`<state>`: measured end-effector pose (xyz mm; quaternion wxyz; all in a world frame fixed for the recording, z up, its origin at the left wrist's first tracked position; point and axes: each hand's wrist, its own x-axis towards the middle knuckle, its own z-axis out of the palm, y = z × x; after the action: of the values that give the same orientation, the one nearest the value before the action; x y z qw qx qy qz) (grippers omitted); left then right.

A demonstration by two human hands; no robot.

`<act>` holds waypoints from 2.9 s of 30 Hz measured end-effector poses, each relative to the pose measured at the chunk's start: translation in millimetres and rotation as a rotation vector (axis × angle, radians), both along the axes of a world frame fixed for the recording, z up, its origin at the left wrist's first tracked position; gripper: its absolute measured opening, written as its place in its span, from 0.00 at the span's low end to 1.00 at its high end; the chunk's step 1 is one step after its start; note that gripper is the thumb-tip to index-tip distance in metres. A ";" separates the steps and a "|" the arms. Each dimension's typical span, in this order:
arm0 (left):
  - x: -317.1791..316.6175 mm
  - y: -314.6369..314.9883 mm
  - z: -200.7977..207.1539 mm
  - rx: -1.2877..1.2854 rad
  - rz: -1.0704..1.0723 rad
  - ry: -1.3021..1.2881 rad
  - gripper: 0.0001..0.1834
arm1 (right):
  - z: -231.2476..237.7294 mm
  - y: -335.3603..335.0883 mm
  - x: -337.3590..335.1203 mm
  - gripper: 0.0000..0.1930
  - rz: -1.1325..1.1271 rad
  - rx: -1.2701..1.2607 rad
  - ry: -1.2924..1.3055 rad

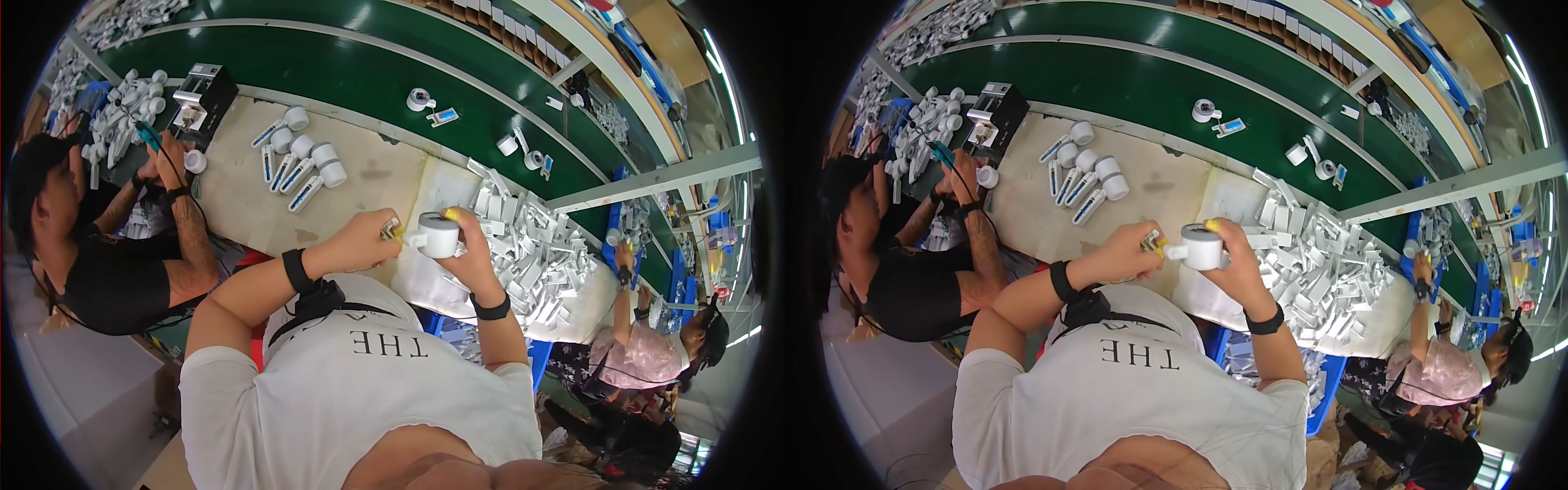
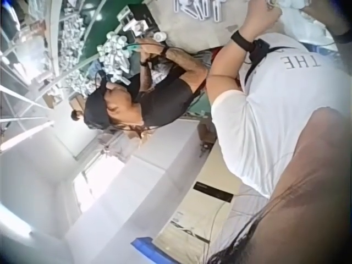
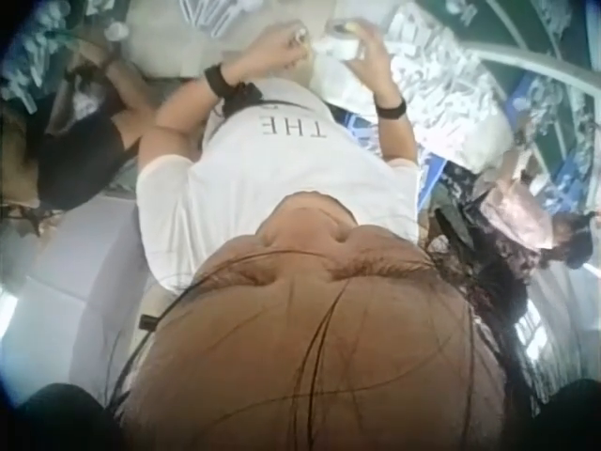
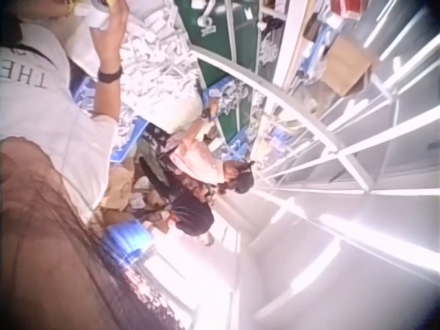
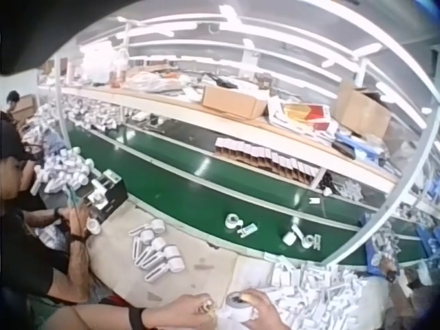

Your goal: The person assembles handheld fans by joining a fan head to a handle, inserting a battery, and snapping a back cover into place. They repeat this process multiple times, placing each finished fan on the table.

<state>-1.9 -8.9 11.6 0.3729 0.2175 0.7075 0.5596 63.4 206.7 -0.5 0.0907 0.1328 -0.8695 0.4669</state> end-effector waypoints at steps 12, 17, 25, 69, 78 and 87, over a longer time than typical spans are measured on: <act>-3.3 1.1 -7.7 0.236 0.035 -0.254 0.06 | -13.4 4.3 -3.4 0.39 -0.017 -0.451 -0.277; -3.8 1.2 -4.8 0.220 0.026 -0.230 0.06 | -14.8 4.9 -5.3 0.39 -0.002 -0.256 -0.048; -6.6 -1.8 -7.2 0.129 -0.014 -0.173 0.08 | 11.7 6.2 -6.6 0.30 0.015 0.093 -0.005; -48.9 21.8 -40.7 0.373 0.336 -0.434 0.16 | -188.3 166.2 -98.7 0.32 -0.696 0.642 -0.689; -49.0 29.4 -65.2 0.516 0.529 -0.366 0.16 | -112.5 108.2 -93.3 0.31 -0.488 -0.234 -0.417; -30.8 27.7 -66.9 0.616 0.684 -0.268 0.15 | 8.1 -34.2 -38.2 0.31 -0.306 0.321 0.063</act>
<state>-32.7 18.8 -55.4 0.1733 -0.0016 0.4856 0.8568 25.2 172.5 7.6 0.1653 0.0267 -0.9394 0.2992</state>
